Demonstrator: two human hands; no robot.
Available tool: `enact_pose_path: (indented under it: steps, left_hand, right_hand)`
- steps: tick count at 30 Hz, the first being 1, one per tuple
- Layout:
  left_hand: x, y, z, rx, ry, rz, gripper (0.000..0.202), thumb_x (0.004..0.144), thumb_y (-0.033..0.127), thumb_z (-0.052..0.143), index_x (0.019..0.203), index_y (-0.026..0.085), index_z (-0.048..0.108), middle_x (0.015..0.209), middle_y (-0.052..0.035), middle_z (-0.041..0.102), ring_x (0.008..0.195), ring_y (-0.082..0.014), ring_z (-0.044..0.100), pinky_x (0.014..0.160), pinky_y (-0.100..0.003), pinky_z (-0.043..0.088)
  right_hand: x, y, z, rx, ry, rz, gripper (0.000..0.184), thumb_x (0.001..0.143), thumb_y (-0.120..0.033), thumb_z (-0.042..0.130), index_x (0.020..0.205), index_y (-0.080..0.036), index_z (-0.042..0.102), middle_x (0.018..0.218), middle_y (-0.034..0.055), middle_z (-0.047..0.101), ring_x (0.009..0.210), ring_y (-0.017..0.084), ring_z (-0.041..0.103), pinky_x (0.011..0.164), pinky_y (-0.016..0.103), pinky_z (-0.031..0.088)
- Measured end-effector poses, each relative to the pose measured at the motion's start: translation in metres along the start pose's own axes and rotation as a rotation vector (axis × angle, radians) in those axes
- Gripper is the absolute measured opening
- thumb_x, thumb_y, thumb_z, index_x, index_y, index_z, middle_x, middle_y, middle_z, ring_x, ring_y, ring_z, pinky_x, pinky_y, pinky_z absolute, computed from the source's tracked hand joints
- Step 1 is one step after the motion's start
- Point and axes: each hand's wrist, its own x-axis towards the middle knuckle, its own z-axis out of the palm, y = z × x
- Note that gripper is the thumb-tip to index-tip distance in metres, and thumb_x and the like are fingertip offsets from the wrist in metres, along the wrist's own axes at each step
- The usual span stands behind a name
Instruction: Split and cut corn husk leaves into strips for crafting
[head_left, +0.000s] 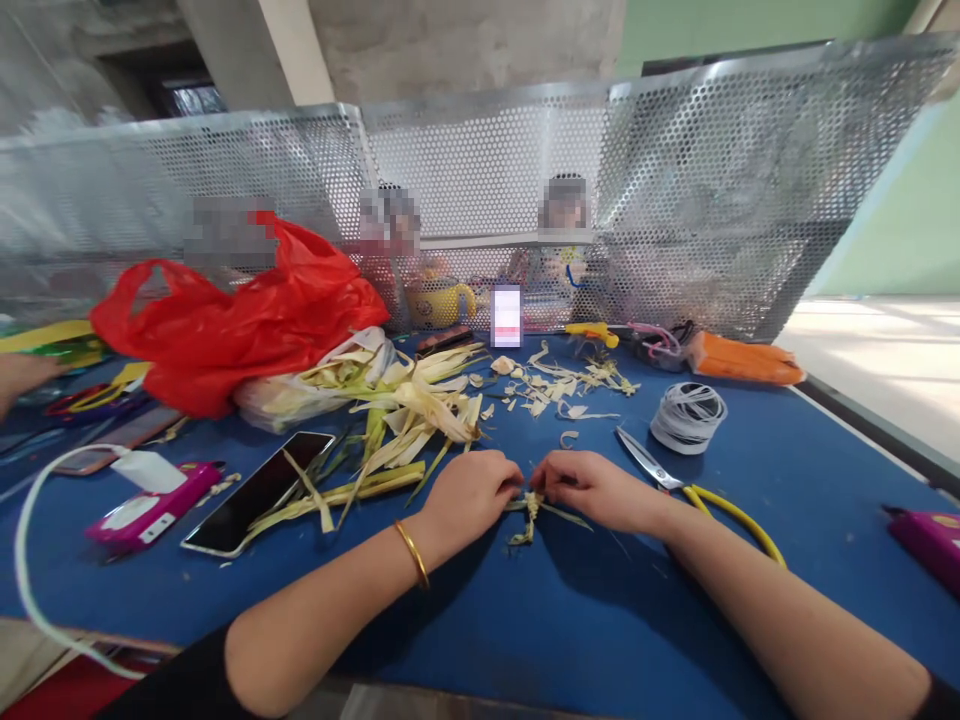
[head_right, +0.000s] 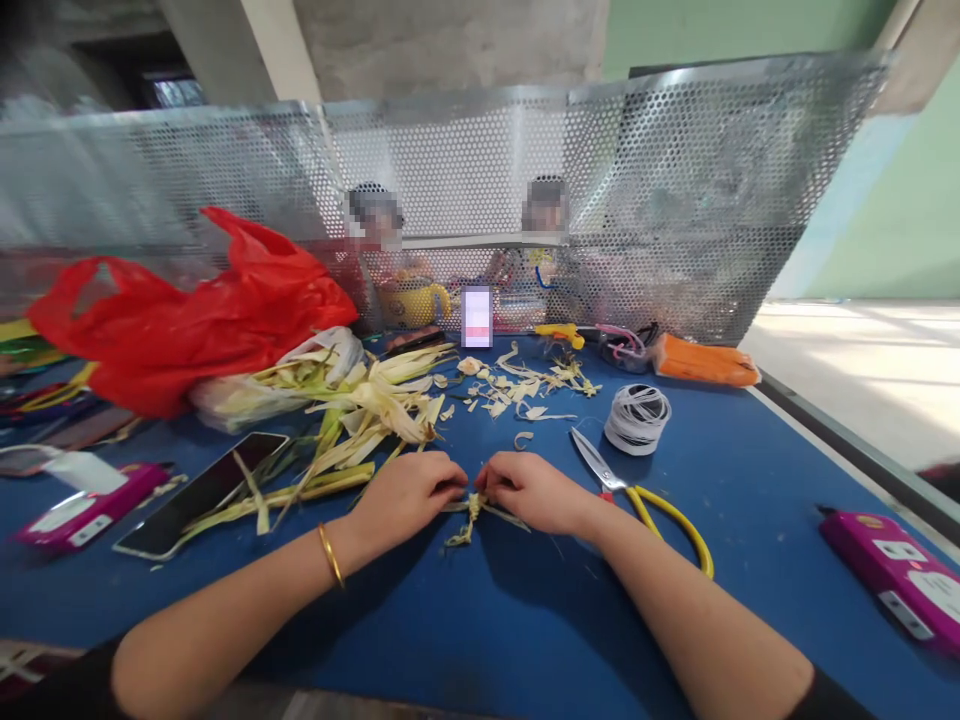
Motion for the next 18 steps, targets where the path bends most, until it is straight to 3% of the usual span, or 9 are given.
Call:
enact_pose_path:
  steps: [4,8,12,18]
  left_hand:
    - [0.010,-0.007,-0.005,-0.007,-0.025,-0.041,0.017,0.081,0.026,0.056,0.071,0.020,0.069,0.073,-0.0036,0.066,0.070,-0.0170,0.059,0.062,-0.025,0.037]
    - [0.021,-0.009,-0.002,-0.417,-0.121,-0.195,0.021,0.077,0.033,0.056,0.064,0.018,0.063,0.059,0.0013,0.059,0.055,-0.0120,0.051,0.051,-0.022,0.033]
    - [0.024,-0.004,0.009,-0.854,-0.164,-0.433,0.016,0.071,0.031,0.054,0.064,0.017,0.058,0.048,0.0053,0.050,0.043,-0.0082,0.041,0.044,-0.020,0.031]
    - [0.023,-0.001,0.016,-1.073,-0.137,-0.460,0.020,0.066,0.035,0.059,0.061,0.016,0.054,0.047,0.0053,0.050,0.042,-0.0064,0.041,0.042,-0.018,0.030]
  right_hand:
    - [0.001,-0.003,-0.002,0.038,-0.032,0.004,0.014,0.081,-0.014,0.048,0.072,-0.017,0.059,0.091,0.0031,0.067,0.083,0.015,0.059,0.076,0.027,0.044]
    - [0.002,-0.005,-0.003,0.048,-0.026,0.047,0.016,0.082,-0.015,0.047,0.085,-0.017,0.063,0.082,0.0015,0.064,0.078,0.014,0.056,0.073,0.026,0.043]
    - [0.003,-0.004,-0.003,0.050,0.007,0.064,0.016,0.082,-0.013,0.046,0.082,-0.017,0.061,0.080,0.0006,0.061,0.077,0.014,0.055,0.073,0.026,0.042]
    - [0.002,-0.003,-0.002,0.058,0.019,0.070,0.014,0.082,-0.012,0.048,0.076,-0.017,0.059,0.079,-0.0007,0.058,0.076,0.014,0.052,0.072,0.025,0.041]
